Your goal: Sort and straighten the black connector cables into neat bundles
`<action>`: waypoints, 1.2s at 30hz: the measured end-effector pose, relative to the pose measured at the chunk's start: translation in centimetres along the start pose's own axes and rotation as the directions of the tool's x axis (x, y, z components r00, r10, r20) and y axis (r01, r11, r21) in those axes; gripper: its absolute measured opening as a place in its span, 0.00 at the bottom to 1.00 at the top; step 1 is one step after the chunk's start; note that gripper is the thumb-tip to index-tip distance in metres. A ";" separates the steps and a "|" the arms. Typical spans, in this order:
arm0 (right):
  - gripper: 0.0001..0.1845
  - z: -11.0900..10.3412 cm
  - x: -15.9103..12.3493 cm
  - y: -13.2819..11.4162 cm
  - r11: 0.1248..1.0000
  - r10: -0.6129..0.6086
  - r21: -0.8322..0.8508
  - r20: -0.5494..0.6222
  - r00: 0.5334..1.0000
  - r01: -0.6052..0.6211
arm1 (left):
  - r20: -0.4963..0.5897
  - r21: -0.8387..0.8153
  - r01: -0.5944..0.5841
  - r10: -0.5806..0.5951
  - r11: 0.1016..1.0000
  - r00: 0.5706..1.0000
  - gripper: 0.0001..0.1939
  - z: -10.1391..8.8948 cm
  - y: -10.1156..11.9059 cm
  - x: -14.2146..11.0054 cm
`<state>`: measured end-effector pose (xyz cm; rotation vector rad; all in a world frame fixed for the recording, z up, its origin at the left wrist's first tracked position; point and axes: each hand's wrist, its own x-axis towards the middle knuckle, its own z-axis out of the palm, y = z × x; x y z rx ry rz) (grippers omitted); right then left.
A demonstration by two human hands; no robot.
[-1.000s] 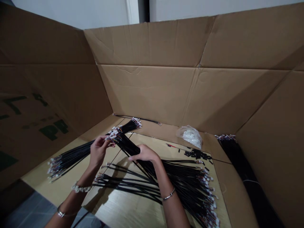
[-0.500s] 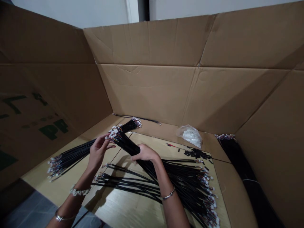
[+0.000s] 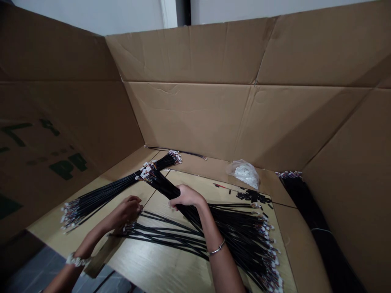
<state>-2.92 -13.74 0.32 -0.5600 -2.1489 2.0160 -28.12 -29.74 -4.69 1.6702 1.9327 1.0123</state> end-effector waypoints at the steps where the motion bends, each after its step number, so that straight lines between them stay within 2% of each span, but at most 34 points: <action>1: 0.05 0.0 0.0 0.0 1.000 0.003 0.000 0.001 1.000 -0.003 | -0.007 -0.049 0.024 -0.025 0.999 1.000 0.21 0.0 0.3 0.2; 5: 0.04 0.1 0.1 -0.1 1.000 0.024 0.003 0.000 1.000 -0.024 | -0.056 -0.333 0.089 -0.114 0.939 0.992 0.23 -0.2 2.6 1.0; 8: 0.04 0.1 0.0 -0.1 0.999 0.041 -0.002 -0.017 0.999 -0.041 | -0.153 -0.496 0.046 -0.140 0.867 0.978 0.22 -0.1 4.5 1.5; 12: 0.05 0.0 0.0 0.0 0.998 0.056 -0.028 -0.012 0.998 -0.056 | -0.289 -0.598 -0.028 -0.183 0.801 0.940 0.21 0.1 6.7 2.4; 20: 0.11 -0.2 0.0 0.1 0.999 0.015 -0.051 0.016 1.000 -0.014 | -0.425 -0.568 -0.133 -0.151 0.812 0.892 0.16 0.0 9.2 4.2; 26: 0.12 -0.4 0.0 0.0 0.999 -0.009 -0.048 0.052 0.999 0.011 | -0.473 -0.519 -0.163 -0.122 0.839 0.873 0.13 -0.2 9.4 4.7; 36: 0.10 0.1 -0.3 -0.6 0.999 0.034 -0.006 0.050 0.998 -0.034 | -0.556 -0.403 -0.196 -0.069 0.894 0.828 0.13 0.2 9.6 5.1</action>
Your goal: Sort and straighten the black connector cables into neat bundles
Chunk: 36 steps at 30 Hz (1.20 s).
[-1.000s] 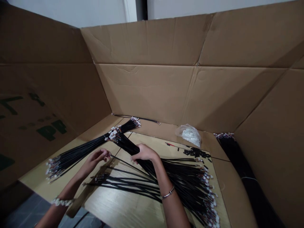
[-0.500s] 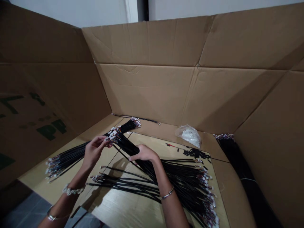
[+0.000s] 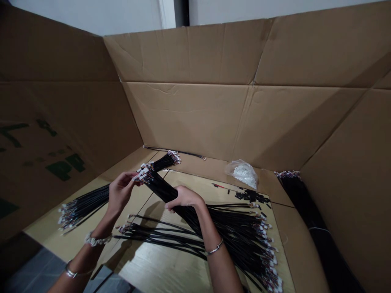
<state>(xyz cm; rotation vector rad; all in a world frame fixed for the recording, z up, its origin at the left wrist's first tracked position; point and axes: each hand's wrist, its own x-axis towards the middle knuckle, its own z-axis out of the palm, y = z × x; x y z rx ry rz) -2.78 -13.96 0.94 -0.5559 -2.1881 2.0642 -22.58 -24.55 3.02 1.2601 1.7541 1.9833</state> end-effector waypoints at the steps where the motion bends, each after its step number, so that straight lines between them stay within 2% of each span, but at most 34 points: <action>1: 0.11 0.0 0.0 0.0 1.000 0.008 -0.010 -0.004 1.000 -0.008 | -0.001 0.003 0.003 -0.003 1.000 1.000 0.13 0.1 0.0 0.1; 5: 0.10 -0.1 0.2 0.1 1.000 0.012 -0.018 -0.009 1.000 -0.012 | 0.053 -0.006 0.050 -0.050 0.999 0.997 0.18 -0.7 -0.5 0.3; 8: 0.09 -0.2 0.3 0.2 1.000 0.003 -0.006 -0.027 1.000 -0.003 | 0.144 0.059 0.120 -0.127 0.991 0.981 0.23 -2.9 -1.9 0.0; 10: 0.09 -0.3 0.3 0.2 1.000 -0.001 -0.002 -0.041 0.999 0.001 | 0.248 0.190 0.154 -0.199 0.970 0.948 0.23 -4.9 -3.4 -0.7; 12: 0.09 -0.4 0.2 0.2 1.000 0.001 0.000 -0.054 0.999 -0.001 | 0.374 0.334 0.147 -0.274 0.931 0.886 0.21 -6.7 -4.9 -1.7; 14: 0.09 -0.4 0.1 0.2 1.000 0.005 0.001 -0.057 0.998 -0.005 | 0.428 0.415 0.139 -0.327 0.899 0.843 0.19 -8.0 -6.1 -2.9; 17: 0.09 -0.4 0.1 0.1 1.000 0.008 0.001 -0.051 0.999 -0.007 | 0.454 0.507 0.090 -0.354 0.857 0.818 0.16 -8.6 -6.9 -4.1; 20: 0.09 -0.4 0.1 0.1 1.000 0.007 0.007 -0.040 0.999 -0.006 | 0.477 0.534 0.043 -0.343 0.844 0.809 0.12 -8.2 -7.0 -4.5; 23: 0.09 -0.4 0.1 0.1 1.000 0.009 0.010 -0.041 0.999 -0.009 | 0.487 0.500 0.047 -0.326 0.864 0.811 0.12 -7.6 -6.8 -4.6; 27: 0.09 -0.4 0.2 0.4 1.000 -0.003 0.000 -0.038 0.999 0.003 | 0.446 0.485 0.079 -0.324 0.871 0.834 0.14 -7.4 -5.9 -3.8; 31: 0.09 -0.6 0.4 0.7 1.000 -0.006 0.021 -0.045 0.999 0.007 | 0.394 0.375 0.048 -0.206 0.926 0.896 0.17 -7.0 -3.4 -1.9; 33: 0.08 -0.6 0.4 0.9 1.000 -0.015 0.011 -0.040 0.999 0.015 | 0.326 0.299 0.084 -0.184 0.951 0.927 0.18 -6.4 -2.0 -0.8; 36: 0.08 -0.7 0.3 0.9 1.000 -0.020 -0.015 -0.045 0.999 0.019 | 0.256 0.168 0.131 -0.171 0.977 0.951 0.21 -5.0 -0.1 0.4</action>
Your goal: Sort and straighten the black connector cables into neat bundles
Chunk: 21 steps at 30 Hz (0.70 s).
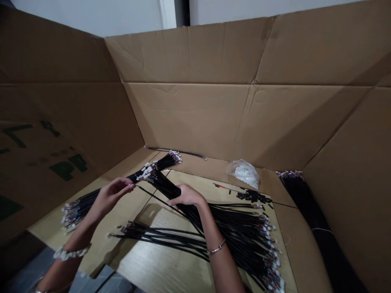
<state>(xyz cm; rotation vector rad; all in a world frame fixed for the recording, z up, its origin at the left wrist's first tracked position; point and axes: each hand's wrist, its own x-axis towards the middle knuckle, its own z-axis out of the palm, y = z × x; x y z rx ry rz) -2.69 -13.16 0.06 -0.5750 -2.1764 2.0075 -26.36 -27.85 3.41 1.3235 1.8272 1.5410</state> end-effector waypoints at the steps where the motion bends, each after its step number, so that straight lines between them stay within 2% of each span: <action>1: 0.09 0.0 0.0 0.0 1.000 0.005 -0.003 -0.012 1.000 -0.005 | -0.019 -0.038 -0.003 0.002 0.999 1.000 0.21 0.3 0.6 0.3; 5: 0.11 0.0 -0.1 0.0 1.000 0.017 0.001 -0.035 0.999 -0.017 | -0.043 -0.111 0.010 -0.015 0.994 0.999 0.21 1.3 1.9 1.0; 13: 0.13 -0.2 0.0 0.0 0.999 -0.041 -0.018 0.061 0.997 0.042 | -0.083 -0.189 0.021 -0.037 0.982 0.996 0.19 2.2 2.5 1.4; 21: 0.15 -0.1 -0.1 -0.5 0.998 0.030 -0.055 -0.073 0.997 -0.034 | -0.087 -0.212 0.010 -0.029 0.977 0.996 0.19 2.4 2.7 1.7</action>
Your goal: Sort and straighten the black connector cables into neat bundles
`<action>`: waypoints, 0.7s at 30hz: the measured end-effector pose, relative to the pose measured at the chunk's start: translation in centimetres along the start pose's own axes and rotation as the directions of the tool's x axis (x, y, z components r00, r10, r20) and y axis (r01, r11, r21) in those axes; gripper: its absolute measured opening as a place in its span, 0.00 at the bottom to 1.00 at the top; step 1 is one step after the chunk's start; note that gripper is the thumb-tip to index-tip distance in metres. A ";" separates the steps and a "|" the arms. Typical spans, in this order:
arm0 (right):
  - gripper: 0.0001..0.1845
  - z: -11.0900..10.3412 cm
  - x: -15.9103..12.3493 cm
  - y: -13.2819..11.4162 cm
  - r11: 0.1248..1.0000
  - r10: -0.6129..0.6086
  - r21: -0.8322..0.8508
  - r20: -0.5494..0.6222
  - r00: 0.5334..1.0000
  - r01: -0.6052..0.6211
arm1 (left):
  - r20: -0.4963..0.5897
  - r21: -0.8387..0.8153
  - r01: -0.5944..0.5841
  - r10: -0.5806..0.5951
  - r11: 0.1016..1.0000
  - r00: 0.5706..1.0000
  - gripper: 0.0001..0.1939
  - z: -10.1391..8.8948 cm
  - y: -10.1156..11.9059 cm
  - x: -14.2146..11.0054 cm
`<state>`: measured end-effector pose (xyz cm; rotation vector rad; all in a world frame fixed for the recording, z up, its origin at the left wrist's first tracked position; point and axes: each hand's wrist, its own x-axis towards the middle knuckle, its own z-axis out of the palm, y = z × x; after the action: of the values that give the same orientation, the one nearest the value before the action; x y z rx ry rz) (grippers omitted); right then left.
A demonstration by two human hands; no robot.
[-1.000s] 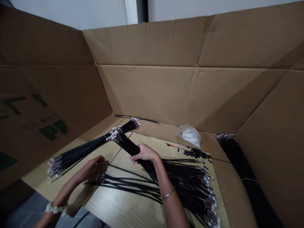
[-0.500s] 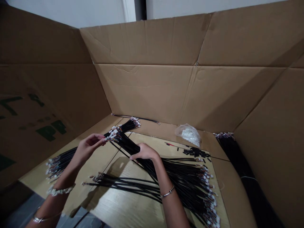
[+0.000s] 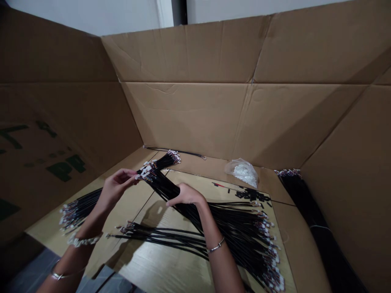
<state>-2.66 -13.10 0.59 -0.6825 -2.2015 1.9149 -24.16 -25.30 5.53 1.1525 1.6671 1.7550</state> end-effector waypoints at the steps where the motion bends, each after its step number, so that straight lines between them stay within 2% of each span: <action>1: 0.15 0.0 0.0 0.0 1.000 -0.007 -0.001 -0.002 1.000 0.007 | 0.009 -0.003 0.001 -0.001 1.000 1.000 0.19 0.0 0.0 0.0; 8: 0.15 -0.3 0.2 0.6 0.996 -0.084 -0.035 -0.026 0.996 0.083 | 0.042 0.000 0.052 -0.052 0.999 0.998 0.20 -0.2 0.0 -0.1; 12: 0.14 -0.3 0.2 0.6 0.996 -0.085 -0.024 -0.042 0.996 0.084 | 0.057 -0.008 0.084 -0.084 0.996 0.995 0.21 -0.1 0.3 -0.5; 21: 0.16 -0.2 0.0 0.2 0.994 -0.099 0.033 -0.049 0.994 0.101 | 0.005 -0.114 0.089 -0.089 0.990 0.996 0.18 2.4 0.1 0.0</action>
<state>-2.55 -12.86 0.40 -0.5941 -2.1260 1.8648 -22.18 -23.96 5.38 1.0118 1.5716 1.7698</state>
